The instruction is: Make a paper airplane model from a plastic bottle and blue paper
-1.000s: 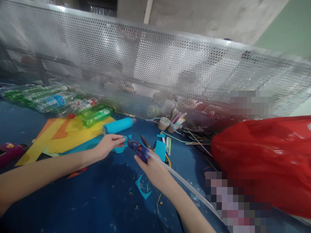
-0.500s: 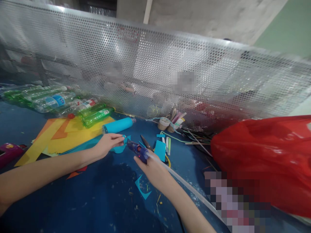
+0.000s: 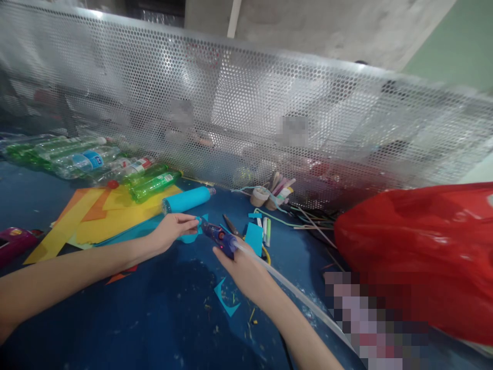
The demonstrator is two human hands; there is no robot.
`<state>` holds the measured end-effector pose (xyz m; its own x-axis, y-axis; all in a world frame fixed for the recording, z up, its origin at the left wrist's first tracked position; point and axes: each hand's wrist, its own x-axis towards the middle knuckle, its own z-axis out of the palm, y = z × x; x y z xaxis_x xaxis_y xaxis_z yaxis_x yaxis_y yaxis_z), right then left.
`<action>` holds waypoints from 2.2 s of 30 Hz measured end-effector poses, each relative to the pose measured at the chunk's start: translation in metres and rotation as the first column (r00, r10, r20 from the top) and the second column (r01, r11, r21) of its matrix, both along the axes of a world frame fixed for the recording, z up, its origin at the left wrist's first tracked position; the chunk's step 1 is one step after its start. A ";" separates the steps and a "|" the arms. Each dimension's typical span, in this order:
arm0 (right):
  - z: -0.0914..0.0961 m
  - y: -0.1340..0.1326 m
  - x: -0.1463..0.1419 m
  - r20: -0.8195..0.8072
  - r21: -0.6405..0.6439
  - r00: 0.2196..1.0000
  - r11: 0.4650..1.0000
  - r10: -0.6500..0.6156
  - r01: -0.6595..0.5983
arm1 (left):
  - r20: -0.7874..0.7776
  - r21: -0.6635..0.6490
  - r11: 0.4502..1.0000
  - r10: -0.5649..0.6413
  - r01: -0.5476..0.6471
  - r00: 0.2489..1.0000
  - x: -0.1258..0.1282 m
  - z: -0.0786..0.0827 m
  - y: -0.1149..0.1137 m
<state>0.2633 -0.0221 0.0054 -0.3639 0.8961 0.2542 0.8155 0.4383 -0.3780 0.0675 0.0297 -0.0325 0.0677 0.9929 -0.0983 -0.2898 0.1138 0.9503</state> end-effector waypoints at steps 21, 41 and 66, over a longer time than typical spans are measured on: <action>-0.003 0.001 0.001 -0.033 0.004 0.999 1.000 -0.016 0.016 | -0.018 0.041 0.998 -0.041 0.042 0.999 -0.002 -0.003 0.002; 0.001 0.001 0.002 -0.087 -0.095 0.996 0.995 -0.007 -0.001 | 0.024 0.003 0.999 0.055 -0.055 0.998 -0.005 0.000 0.005; -0.034 0.071 0.052 -0.747 -0.633 -0.298 0.773 -0.594 0.047 | -0.109 0.030 0.997 -0.072 0.076 0.991 -0.003 -0.022 0.008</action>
